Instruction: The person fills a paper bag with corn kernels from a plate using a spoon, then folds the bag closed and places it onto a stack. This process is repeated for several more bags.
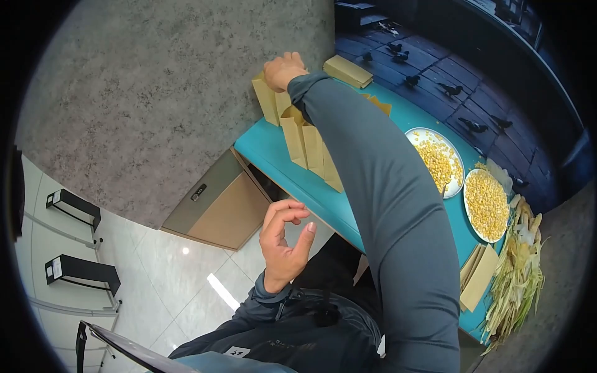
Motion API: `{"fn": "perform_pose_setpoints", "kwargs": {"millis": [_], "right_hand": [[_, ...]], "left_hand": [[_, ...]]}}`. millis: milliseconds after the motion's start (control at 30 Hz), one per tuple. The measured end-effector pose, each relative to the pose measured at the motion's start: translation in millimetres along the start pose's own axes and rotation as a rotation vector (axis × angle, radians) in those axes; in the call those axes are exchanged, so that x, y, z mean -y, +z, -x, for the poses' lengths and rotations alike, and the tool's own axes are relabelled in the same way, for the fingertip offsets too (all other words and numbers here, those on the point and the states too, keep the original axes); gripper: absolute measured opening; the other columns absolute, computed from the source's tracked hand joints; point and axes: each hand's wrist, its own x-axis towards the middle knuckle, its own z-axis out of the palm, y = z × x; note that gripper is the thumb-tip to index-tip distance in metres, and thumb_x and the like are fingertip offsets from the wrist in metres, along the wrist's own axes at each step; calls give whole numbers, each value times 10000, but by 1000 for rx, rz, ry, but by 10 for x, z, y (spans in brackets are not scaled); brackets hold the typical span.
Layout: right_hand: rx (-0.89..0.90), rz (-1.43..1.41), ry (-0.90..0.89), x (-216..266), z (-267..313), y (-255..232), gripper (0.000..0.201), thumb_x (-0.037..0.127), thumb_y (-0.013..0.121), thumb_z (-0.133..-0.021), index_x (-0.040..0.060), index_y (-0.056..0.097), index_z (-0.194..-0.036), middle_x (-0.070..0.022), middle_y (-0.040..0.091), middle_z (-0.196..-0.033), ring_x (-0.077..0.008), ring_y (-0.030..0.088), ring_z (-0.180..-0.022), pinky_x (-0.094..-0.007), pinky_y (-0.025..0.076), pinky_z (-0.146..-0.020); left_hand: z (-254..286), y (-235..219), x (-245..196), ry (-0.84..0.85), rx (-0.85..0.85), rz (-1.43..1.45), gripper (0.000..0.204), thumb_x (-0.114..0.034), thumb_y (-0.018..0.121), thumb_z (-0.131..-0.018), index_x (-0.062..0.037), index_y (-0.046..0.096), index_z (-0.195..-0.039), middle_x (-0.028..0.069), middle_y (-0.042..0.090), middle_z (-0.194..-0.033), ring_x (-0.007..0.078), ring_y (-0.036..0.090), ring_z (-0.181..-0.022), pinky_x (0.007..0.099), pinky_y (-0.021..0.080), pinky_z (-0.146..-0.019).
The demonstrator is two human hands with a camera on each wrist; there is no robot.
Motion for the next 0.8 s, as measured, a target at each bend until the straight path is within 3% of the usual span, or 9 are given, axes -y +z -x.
{"fn": "perform_pose_setpoints", "kwargs": {"millis": [167,300,433,500,533,600,633,700,800], "right_hand": [[-120,19,-36,-81,79,-274,451,71,654,-943,137,723,-1384,-171,708,-1399,-375,584,-1355,-491,439,-1076],[-280,-22,-162,-192,359,-695,331,143,723,-934,113,795,-1255,-178,728,-1336,-402,629,-1311,-543,502,-1055],[-562,-135,-367,-303,1087,-1185,318,230,753,-965,93,788,-1250,-137,735,-1286,-372,648,-1292,-556,519,-1056],[-496,-189,-512,-473,1569,-1451,328,243,681,-1012,37,744,-1259,-231,624,-1460,-375,570,-1380,-486,458,-1128],[-495,-186,-495,-480,1797,-1456,328,243,681,-1012,37,744,-1259,-231,624,-1460,-375,570,-1380,-486,458,-1128],[-634,-340,-636,-579,2226,-1429,245,195,647,-1014,0,753,-1115,-247,714,-1241,-383,629,-1281,-470,498,-1075],[-599,-369,-591,-571,2188,-1350,276,196,722,-992,75,784,-1232,-144,708,-1321,-367,647,-1276,-517,526,-1053],[-660,-354,-523,-746,2597,-1114,202,235,724,-1009,80,756,-1135,-92,650,-1378,-352,621,-1272,-478,500,-1084],[-647,-434,-457,-954,3068,-883,250,237,724,-1016,63,783,-1187,-127,671,-1367,-348,617,-1285,-466,488,-1091]], "left_hand": [[-33,-111,189,-39,-34,-37,225,11,775,-922,6,704,-1135,126,654,-1237,176,616,-1043,311,510,-866],[-192,-198,389,-136,-61,124,382,28,755,-948,13,611,-1301,101,606,-1284,185,630,-1146,309,535,-924],[-555,-186,433,-267,-152,383,700,-45,802,-956,5,423,-1542,151,522,-1450,284,603,-1310,416,549,-1072],[-707,-90,462,-256,-170,653,853,-92,831,-945,-11,331,-1632,180,492,-1525,354,560,-1416,455,532,-1114],[-743,-13,417,-243,-170,732,942,-138,852,-933,-69,285,-1682,167,491,-1564,389,512,-1477,484,519,-1145],[-732,115,388,-224,-101,852,938,-147,854,-928,-96,297,-1682,144,500,-1563,386,504,-1485,484,516,-1154],[-715,206,377,-209,-48,966,935,-157,855,-924,-123,309,-1681,120,509,-1562,383,497,-1492,484,513,-1162],[-527,420,339,-194,24,1006,912,-173,854,-917,-148,336,-1668,93,520,-1559,379,496,-1497,483,517,-1156],[-268,715,147,-147,20,813,887,-164,849,-909,-144,360,-1649,83,516,-1550,348,536,-1450,464,541,-1097]]}}
